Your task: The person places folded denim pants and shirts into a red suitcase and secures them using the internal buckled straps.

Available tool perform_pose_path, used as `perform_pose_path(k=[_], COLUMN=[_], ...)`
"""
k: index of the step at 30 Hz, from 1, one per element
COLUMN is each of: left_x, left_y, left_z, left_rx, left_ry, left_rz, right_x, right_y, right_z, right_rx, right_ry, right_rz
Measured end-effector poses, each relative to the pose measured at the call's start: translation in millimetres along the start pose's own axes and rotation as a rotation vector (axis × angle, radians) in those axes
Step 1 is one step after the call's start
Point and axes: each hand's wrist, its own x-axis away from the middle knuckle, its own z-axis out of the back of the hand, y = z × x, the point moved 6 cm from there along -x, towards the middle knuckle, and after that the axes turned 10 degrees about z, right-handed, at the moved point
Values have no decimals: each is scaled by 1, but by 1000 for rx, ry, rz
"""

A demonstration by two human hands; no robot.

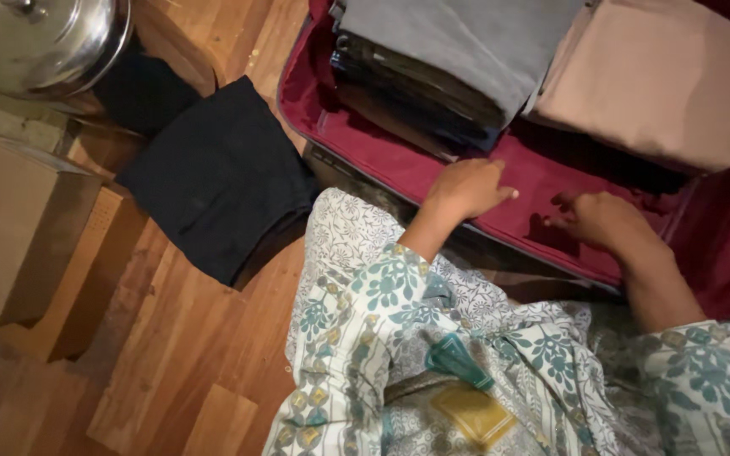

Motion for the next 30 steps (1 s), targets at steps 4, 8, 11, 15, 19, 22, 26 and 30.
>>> perform_pose_path(k=[4,8,11,15,19,22,26,30], left_x=[2,6,8,8,9,8,6,7], left_y=[1,2,4,4,1,1,-1,0], left_z=[3,5,7,9,4,5,4,4], left_rx=[3,9,16,17,31,38,44,46], left_ry=[39,49,76,105,114,139,112,109], left_rz=[-6,8,-5,-24,-14,-23,-13,-3], right_x=[1,4,10,19,30,36,36,38], right_y=[-15,-24,-35,-50,-52,-46,-42,-40], right_z=[5,12,26,55,64,67,65,65], right_rx=[-23,-15,10,-1,50,48,62,81], right_ry=[-10,-25,147,474,667,765,817,830], right_rz=[28,38,152,301,291,263,217,219])
